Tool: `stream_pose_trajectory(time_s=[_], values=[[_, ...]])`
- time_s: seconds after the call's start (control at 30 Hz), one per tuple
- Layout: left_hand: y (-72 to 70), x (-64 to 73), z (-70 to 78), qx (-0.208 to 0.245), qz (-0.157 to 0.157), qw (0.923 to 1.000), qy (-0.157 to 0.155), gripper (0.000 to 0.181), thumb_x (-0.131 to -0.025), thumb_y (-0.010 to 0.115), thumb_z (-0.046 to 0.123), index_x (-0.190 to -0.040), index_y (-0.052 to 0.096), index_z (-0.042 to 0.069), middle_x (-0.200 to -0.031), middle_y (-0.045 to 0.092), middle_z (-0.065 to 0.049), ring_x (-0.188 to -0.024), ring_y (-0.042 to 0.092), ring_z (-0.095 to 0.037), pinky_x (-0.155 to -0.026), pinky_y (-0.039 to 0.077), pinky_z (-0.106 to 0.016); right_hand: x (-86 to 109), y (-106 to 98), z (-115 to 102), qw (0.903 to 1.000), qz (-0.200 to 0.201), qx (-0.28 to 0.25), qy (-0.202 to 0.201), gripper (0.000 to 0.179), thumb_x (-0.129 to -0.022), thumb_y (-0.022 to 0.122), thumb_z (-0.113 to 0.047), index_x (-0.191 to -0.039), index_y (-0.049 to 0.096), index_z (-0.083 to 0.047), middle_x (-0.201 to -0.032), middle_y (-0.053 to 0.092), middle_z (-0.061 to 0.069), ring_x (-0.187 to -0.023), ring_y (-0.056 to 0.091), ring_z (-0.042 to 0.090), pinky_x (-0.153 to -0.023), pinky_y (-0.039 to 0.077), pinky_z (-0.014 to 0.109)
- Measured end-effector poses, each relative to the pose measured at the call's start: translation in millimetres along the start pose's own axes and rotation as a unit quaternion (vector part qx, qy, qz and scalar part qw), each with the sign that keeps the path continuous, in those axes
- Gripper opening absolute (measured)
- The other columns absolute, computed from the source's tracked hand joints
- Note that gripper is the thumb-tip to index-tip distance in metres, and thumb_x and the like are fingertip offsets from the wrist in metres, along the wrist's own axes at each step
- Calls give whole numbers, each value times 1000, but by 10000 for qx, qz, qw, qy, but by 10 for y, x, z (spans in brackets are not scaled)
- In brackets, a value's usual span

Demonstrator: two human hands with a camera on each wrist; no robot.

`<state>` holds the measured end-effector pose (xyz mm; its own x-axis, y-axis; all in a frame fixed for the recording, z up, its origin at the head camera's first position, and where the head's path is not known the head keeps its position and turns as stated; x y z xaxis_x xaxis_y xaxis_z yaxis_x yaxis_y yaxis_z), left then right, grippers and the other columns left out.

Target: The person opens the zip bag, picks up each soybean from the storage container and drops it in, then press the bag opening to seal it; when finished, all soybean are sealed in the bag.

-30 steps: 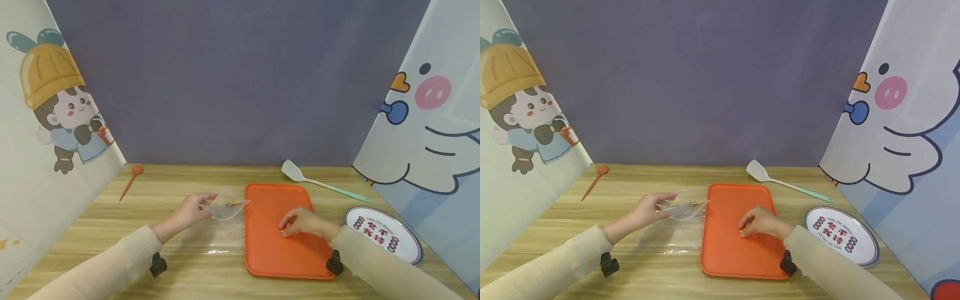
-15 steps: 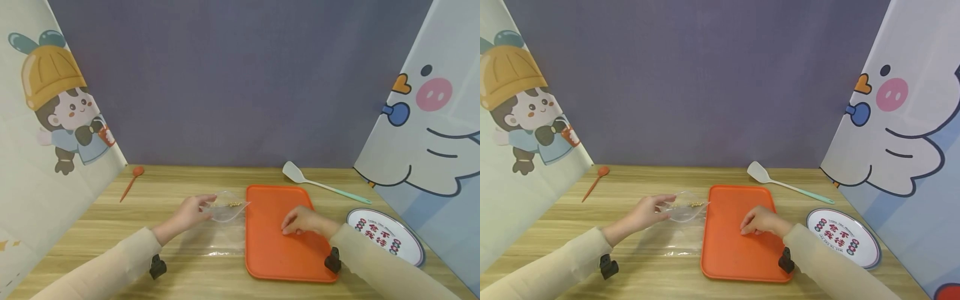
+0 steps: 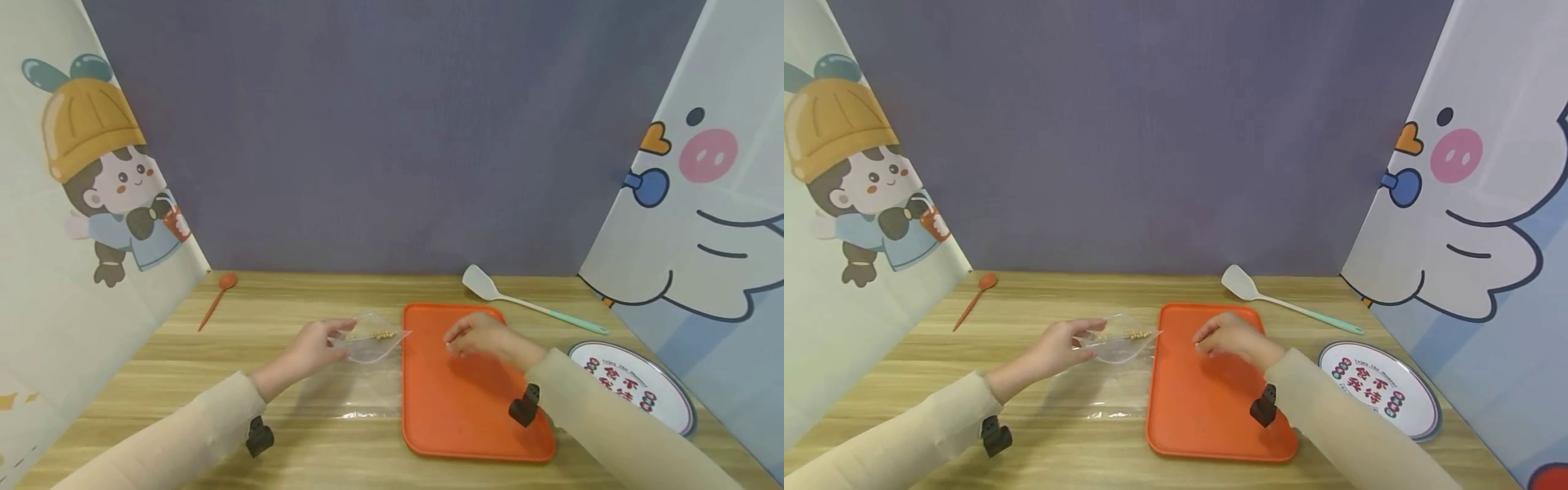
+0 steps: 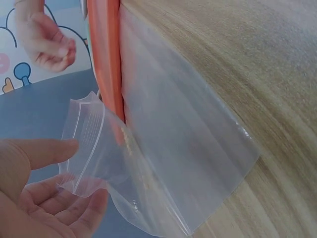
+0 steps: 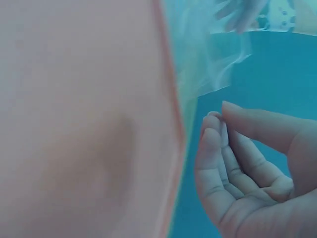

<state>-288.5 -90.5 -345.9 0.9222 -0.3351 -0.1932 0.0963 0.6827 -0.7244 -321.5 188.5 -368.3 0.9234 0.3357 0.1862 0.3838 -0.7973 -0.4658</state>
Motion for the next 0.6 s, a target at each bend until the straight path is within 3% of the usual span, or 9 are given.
stream_pose_trajectory(time_s=[0.17,0.33,0.6], values=[[-2,0,19,-51,-22,10000,21,52,-81,71,-2,-131,57,-1,-132,61,-16,-108,63,-32,-88,58,-41,-56,37,-242,9998,53,-81,-179,24,-85,71,-10,-105,68,3,-98,72,8,-86,67,21,-85,58,44],[9,-4,39,-135,-82,9999,47,53,-80,71,-1,-131,57,-1,-131,61,-16,-108,64,-32,-87,58,-39,-135,151,-440,9995,42,-111,-280,24,-86,72,-16,-105,70,-1,-97,72,6,-85,66,23,-84,57,42],[11,-19,56,-139,-105,9998,111,53,-82,71,-1,-133,55,-2,-133,60,-16,-109,63,-32,-88,58,-40,-312,350,-645,9990,273,-230,-281,22,-84,72,-9,-104,71,-1,-97,73,14,-88,68,29,-79,60,37]])
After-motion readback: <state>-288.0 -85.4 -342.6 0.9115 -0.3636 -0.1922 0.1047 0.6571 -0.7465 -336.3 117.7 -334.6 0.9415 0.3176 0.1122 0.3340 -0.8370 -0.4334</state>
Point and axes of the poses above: each hand's wrist, its own x-axis away from the middle knuckle, its own y-axis out of the palm, z = x × y, the point moved 7 cm from there along -x, towards the middle knuckle
